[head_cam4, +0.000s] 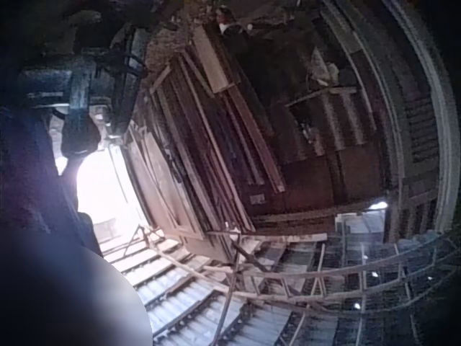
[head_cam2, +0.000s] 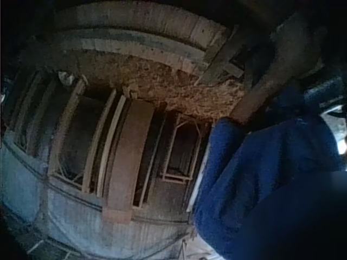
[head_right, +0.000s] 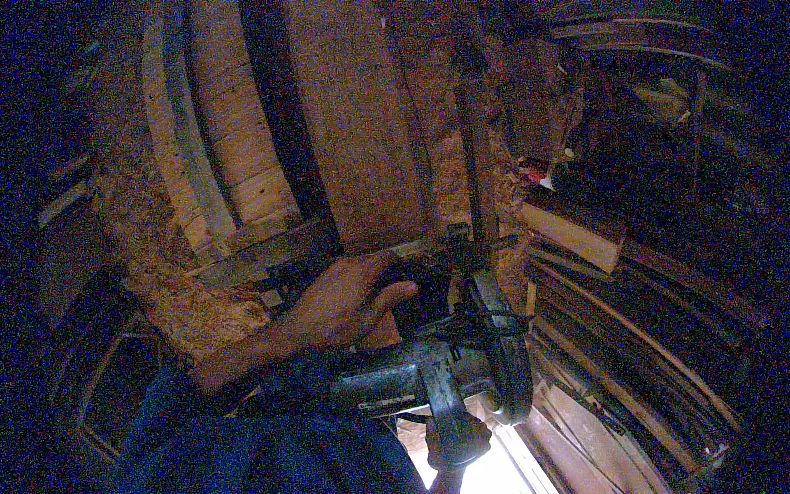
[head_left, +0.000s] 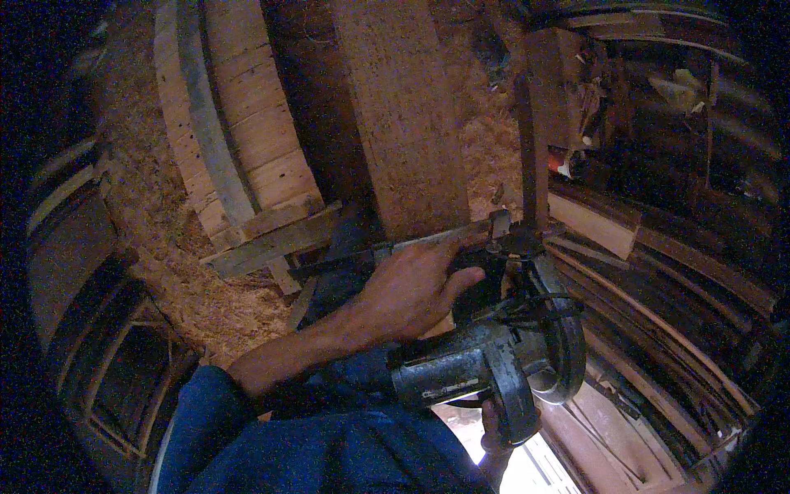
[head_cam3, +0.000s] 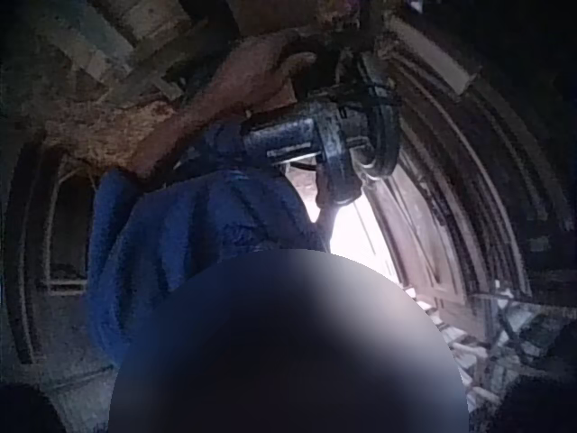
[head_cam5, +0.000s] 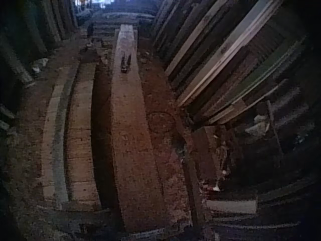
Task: The person uses a circular saw to cut a wooden plank that is clamped to a workbench. They position the saw, make a cut, then reposition the plank and repeat the cutting process several times.
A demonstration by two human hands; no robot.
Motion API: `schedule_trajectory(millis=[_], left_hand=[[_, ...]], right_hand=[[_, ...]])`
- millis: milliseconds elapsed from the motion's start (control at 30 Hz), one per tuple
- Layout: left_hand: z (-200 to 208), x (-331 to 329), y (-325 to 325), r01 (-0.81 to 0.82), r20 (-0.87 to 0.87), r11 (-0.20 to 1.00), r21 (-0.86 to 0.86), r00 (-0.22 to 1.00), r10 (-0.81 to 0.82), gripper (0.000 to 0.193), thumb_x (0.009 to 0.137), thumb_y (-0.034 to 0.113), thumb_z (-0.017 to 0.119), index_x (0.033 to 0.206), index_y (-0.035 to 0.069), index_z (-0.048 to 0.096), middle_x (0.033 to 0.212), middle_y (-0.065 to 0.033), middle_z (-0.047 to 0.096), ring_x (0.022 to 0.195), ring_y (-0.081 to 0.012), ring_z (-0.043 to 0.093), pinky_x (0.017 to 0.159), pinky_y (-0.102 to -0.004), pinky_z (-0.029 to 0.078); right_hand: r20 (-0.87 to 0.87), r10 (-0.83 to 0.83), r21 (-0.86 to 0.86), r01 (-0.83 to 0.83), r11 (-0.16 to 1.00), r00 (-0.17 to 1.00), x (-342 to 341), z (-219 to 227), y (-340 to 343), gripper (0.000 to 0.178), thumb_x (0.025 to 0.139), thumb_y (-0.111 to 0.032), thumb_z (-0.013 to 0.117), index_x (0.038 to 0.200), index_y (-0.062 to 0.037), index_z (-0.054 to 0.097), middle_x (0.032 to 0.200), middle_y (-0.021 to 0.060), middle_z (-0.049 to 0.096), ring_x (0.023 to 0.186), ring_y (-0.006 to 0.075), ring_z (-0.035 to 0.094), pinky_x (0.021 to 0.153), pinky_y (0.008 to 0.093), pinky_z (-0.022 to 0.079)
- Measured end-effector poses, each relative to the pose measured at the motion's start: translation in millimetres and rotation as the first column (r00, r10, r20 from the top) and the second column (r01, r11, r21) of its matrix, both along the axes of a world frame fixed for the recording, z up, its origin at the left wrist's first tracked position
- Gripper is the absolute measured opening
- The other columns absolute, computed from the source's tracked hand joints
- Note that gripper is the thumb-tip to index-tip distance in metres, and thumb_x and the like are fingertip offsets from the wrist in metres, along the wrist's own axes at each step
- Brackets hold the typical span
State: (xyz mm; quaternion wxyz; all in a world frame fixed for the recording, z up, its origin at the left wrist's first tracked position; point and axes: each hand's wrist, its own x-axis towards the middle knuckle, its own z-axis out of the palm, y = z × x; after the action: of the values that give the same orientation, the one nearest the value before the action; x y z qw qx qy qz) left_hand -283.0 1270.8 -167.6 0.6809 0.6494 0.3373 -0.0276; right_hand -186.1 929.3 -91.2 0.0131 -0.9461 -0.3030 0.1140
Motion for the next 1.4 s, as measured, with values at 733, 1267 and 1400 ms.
schedule_trajectory(millis=[733, 1267, 1400], left_hand=[[-2, 7, -1, -0.006, -0.064, 1.000, 0.005, 0.998, 0.007, 0.047, 0.097, 0.039, 0.055, 0.104, -0.007, 0.060, 0.092, -0.0308, 0.066, 0.090, -0.0490, 0.064, 0.082, -0.0549, 0.050], [0, 4, 31, -0.092, -0.120, 0.977, 0.190, 0.986, 0.116, 0.047, 0.096, 0.043, 0.056, 0.118, 0.001, 0.062, 0.102, -0.0294, 0.067, 0.099, -0.0474, 0.063, 0.088, -0.0530, 0.050], [15, 3, 56, -0.110, -0.098, 0.978, 0.177, 0.987, 0.129, 0.047, 0.096, 0.041, 0.057, 0.119, 0.001, 0.063, 0.106, -0.0283, 0.067, 0.102, -0.0464, 0.063, 0.089, -0.0519, 0.050]], right_hand=[[0.037, -0.099, 0.119, 0.094, 0.988, 0.994, -4, 8, 36, 0.051, 0.061, -0.066, 0.073, 0.069, -0.0163, 0.064, 0.064, 0.0062, 0.063, 0.064, 0.0309, 0.064, 0.059, 0.0432, 0.051], [-0.153, 0.241, 0.503, -0.134, 0.854, 0.958, 14, -7, 89, 0.046, 0.074, -0.020, 0.081, 0.113, -0.0019, 0.064, 0.106, 0.0102, 0.069, 0.095, 0.0245, 0.065, 0.087, 0.0409, 0.051], [-0.373, 0.124, 0.663, 0.171, 0.729, 0.919, 14, -13, 115, 0.045, 0.076, -0.009, 0.079, 0.118, 0.0002, 0.064, 0.112, 0.0117, 0.068, 0.102, 0.0259, 0.063, 0.091, 0.0408, 0.050]])
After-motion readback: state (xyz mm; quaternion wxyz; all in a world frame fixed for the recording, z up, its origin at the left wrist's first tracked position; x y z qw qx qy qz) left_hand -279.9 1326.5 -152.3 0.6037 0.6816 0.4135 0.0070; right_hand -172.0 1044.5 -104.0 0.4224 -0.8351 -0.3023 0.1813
